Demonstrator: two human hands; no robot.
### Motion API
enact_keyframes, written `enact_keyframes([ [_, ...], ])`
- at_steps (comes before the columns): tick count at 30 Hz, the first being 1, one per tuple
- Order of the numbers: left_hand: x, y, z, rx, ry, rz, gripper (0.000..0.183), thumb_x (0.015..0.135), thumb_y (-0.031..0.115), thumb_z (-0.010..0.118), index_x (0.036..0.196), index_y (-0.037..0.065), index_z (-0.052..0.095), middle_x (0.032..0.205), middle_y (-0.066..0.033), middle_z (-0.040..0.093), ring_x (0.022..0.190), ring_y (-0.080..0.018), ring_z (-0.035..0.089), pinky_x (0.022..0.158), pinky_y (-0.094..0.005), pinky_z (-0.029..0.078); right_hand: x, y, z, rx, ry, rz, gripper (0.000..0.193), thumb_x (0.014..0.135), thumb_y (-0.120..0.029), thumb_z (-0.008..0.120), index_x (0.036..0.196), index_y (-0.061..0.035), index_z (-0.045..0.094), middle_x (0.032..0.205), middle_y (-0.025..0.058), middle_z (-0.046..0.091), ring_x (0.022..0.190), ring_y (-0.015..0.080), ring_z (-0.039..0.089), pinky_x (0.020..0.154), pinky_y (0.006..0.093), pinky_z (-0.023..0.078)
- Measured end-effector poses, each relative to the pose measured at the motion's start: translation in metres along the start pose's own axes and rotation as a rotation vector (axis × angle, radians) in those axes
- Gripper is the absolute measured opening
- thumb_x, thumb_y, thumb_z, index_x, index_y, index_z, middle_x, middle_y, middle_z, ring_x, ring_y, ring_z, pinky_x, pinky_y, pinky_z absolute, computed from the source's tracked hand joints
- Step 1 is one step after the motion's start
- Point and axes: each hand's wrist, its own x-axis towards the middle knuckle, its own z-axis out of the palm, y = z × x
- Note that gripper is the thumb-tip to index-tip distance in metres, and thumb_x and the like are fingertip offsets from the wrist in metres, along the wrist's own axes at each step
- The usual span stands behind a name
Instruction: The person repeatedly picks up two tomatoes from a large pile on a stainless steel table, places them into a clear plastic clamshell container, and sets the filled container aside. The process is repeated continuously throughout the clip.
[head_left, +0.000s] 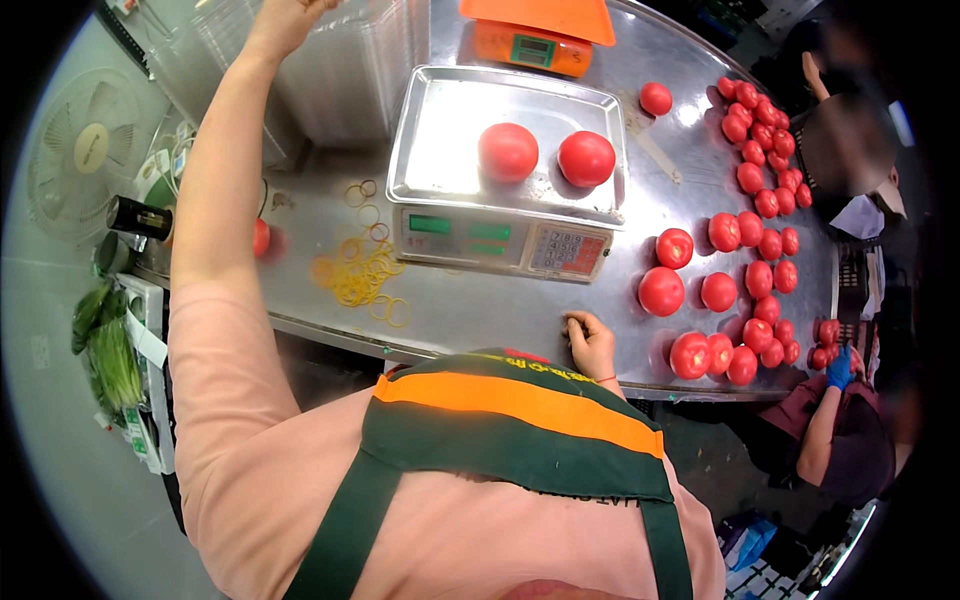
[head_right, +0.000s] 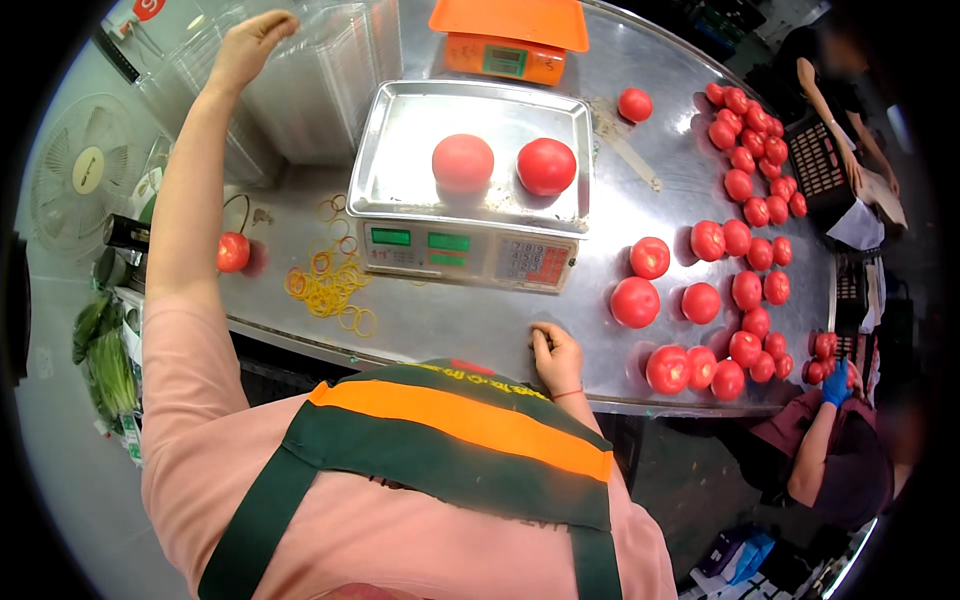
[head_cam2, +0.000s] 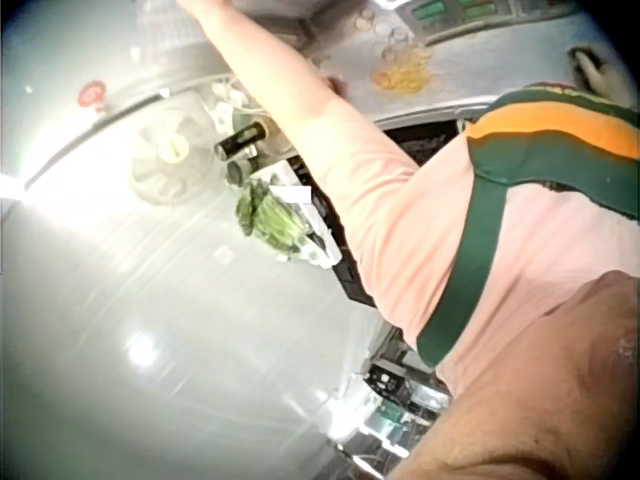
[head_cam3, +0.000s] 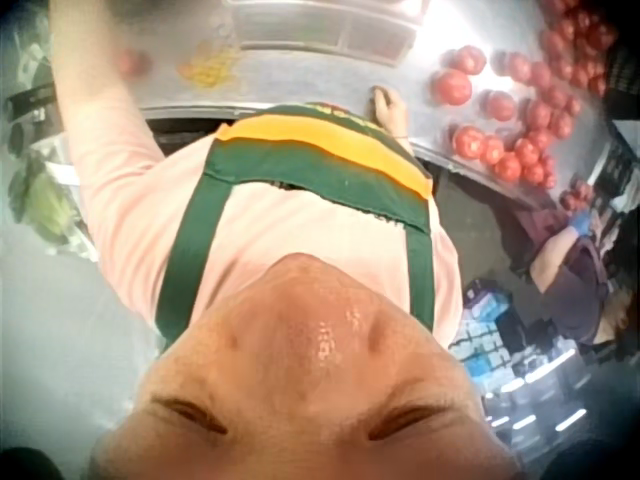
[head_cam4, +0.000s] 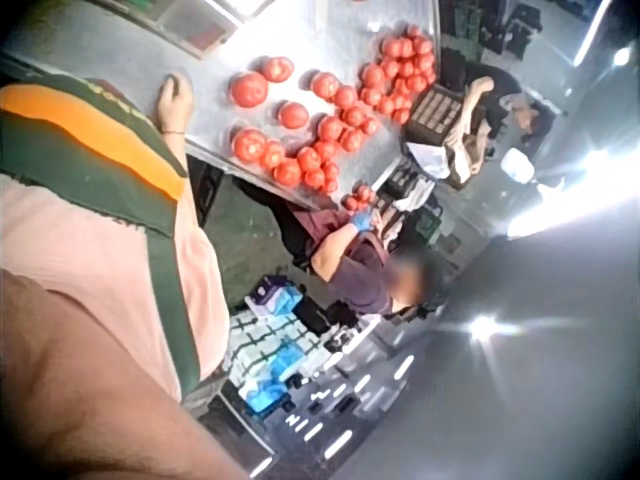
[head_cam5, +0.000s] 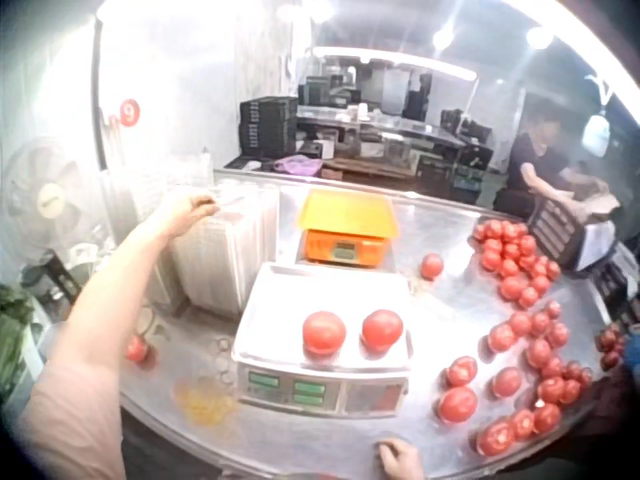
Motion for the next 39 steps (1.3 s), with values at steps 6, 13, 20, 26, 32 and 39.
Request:
enact_keyframes([
  [6,-0.045,0.126,0.021,-0.144,0.251,0.41,0.02,0.088,0.011,0.054,0.105,0.008,0.064,0.099,-0.0054,0.067,0.09,-0.0157,0.064,0.078,-0.0277,0.051,0.007,0.003,-0.018,0.39,-0.14,0.199,0.027,0.088,-0.015,0.056,0.112,-0.0023,0.059,0.092,0.0095,0.064,0.079,0.015,0.062,0.065,0.026,0.049],
  [13,-0.248,0.233,0.156,-0.175,-0.499,0.938,0.009,0.073,0.015,0.056,0.068,0.009,0.052,0.067,-0.0038,0.058,0.063,-0.0205,0.061,0.055,-0.0333,0.05,0.043,-0.078,-0.034,0.728,0.075,-0.101,0.047,0.089,-0.017,0.057,0.13,-0.0013,0.04,0.11,0.0118,0.058,0.095,0.0182,0.058,0.073,0.029,0.049],
  [20,-0.125,0.133,0.08,0.054,0.352,0.321,0.058,0.071,0.041,0.07,0.116,0.008,0.053,0.121,-0.0127,0.05,0.123,-0.0334,0.038,0.1,-0.0502,0.032,0.033,-0.029,-0.039,0.701,0.175,0.077,0.015,0.089,-0.009,0.054,0.104,-0.0038,0.056,0.086,0.008,0.064,0.079,0.0161,0.062,0.06,0.0258,0.05],
  [26,-0.062,0.026,0.093,0.487,0.298,-0.156,0.069,0.064,0.045,0.077,0.118,0.015,0.045,0.123,-0.0063,0.039,0.13,-0.0296,0.023,0.098,-0.0736,0.018,0.035,-0.027,-0.033,0.643,0.134,0.088,0.014,0.09,-0.009,0.052,0.103,-0.0038,0.056,0.084,0.0083,0.064,0.076,0.0155,0.061,0.061,0.0253,0.049],
  [32,-0.045,-0.002,0.098,0.529,0.332,-0.129,0.069,0.064,0.044,0.077,0.117,0.015,0.044,0.121,-0.008,0.041,0.129,-0.028,0.026,0.097,-0.0704,0.023,0.031,-0.034,-0.038,0.566,0.129,0.04,0.015,0.092,-0.01,0.051,0.103,-0.0026,0.055,0.084,0.0093,0.063,0.074,0.0144,0.06,0.061,0.024,0.047],
  [39,-0.102,0.043,0.082,0.134,0.437,0.164,0.053,0.076,0.029,0.071,0.122,0.011,0.053,0.126,-0.0133,0.049,0.119,-0.0312,0.043,0.099,-0.0423,0.037,0.034,-0.04,-0.054,0.421,0.143,-0.001,0.016,0.093,-0.014,0.05,0.102,-0.0043,0.057,0.072,0.0037,0.059,0.061,0.0083,0.052,0.053,0.0201,0.041],
])
